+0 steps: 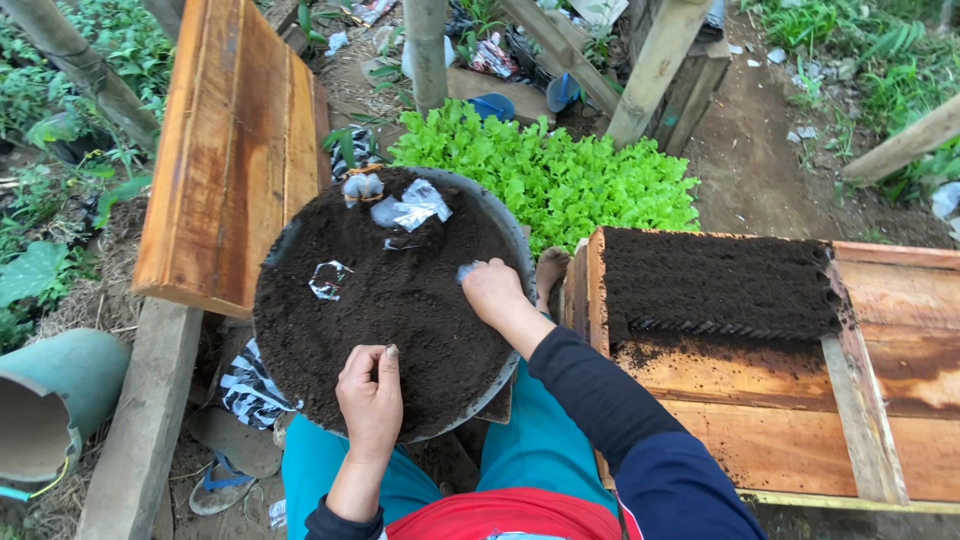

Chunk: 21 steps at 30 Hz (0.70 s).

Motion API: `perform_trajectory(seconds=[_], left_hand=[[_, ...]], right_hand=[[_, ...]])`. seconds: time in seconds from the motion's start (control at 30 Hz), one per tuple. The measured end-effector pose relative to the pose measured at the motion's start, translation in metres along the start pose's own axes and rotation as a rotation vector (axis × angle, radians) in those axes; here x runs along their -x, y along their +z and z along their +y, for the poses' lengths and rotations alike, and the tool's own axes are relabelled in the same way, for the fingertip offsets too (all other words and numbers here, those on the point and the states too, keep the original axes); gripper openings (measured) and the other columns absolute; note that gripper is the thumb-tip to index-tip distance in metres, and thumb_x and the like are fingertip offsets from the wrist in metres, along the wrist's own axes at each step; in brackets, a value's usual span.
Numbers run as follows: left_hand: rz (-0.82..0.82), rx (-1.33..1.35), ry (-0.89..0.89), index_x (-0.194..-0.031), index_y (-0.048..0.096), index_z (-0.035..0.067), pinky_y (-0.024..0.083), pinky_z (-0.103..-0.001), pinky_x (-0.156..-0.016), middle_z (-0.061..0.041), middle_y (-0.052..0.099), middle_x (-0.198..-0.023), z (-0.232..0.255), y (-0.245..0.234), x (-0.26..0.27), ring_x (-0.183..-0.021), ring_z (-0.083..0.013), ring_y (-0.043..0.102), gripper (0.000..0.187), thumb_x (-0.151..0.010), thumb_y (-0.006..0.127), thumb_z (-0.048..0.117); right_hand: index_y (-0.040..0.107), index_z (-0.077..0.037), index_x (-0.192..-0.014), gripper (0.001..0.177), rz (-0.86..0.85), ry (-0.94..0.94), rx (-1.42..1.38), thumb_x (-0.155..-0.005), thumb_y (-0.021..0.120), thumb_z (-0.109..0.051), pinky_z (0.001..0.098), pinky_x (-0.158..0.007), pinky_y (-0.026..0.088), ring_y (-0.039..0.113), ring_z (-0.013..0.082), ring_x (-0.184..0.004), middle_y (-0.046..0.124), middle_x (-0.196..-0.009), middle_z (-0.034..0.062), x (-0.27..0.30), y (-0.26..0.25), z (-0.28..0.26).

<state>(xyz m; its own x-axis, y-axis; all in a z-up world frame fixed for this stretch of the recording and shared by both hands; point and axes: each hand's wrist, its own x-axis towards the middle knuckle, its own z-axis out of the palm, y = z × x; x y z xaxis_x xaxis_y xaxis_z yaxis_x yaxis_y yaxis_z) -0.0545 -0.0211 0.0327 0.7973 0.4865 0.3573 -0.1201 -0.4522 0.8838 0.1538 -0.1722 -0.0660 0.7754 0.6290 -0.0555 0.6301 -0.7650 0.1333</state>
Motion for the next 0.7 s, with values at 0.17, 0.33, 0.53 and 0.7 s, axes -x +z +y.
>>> perform_trajectory(seconds=[0.17,0.33,0.53,0.7], left_hand=[[-0.026,0.078,-0.099,-0.071,0.056,0.009,0.038,-0.028,-0.060,0.000,0.052,-0.067,-0.009,0.000,0.002,-0.064,-0.0116,0.048,0.021,-0.090,0.055,0.018],[-0.070,0.352,-0.255,-0.086,0.065,0.003,0.047,-0.030,-0.065,-0.007,0.060,-0.068,0.000,0.015,-0.013,-0.068,-0.0142,0.054,0.009,-0.088,0.057,0.008],[-0.361,0.621,-0.468,-0.111,0.056,0.001,0.044,-0.021,-0.074,-0.001,0.055,-0.090,0.003,0.033,-0.023,-0.082,-0.0072,0.052,0.034,-0.079,0.065,0.007],[-0.353,0.553,-0.425,-0.084,0.066,0.004,0.037,-0.016,-0.055,0.001,0.053,-0.067,-0.021,0.044,-0.022,-0.063,-0.0047,0.047,0.005,-0.080,0.064,0.003]], right_hand=[[0.060,-0.005,-0.083,0.016,-0.130,0.237,-0.321,-0.073,0.048,-0.006,0.0562,-0.063,0.046,0.060,0.0422,-0.083,0.056,-0.088,0.0156,0.033,-0.082,0.003],[0.063,-0.009,-0.085,0.011,0.042,0.239,-1.316,-0.075,0.060,-0.012,0.0237,-0.048,0.043,0.055,0.0151,-0.055,0.059,-0.060,0.0060,0.067,-0.101,0.018],[0.056,-0.003,-0.082,0.008,-0.186,0.171,-1.931,-0.075,0.054,-0.003,0.0157,-0.032,0.032,0.046,0.0079,-0.042,0.051,-0.055,0.0045,0.106,-0.110,-0.002],[0.055,-0.002,-0.082,0.008,-0.228,0.212,-1.969,-0.075,0.054,-0.001,0.0175,-0.031,0.033,0.049,0.0110,-0.045,0.049,-0.062,0.0046,0.105,-0.093,-0.007]])
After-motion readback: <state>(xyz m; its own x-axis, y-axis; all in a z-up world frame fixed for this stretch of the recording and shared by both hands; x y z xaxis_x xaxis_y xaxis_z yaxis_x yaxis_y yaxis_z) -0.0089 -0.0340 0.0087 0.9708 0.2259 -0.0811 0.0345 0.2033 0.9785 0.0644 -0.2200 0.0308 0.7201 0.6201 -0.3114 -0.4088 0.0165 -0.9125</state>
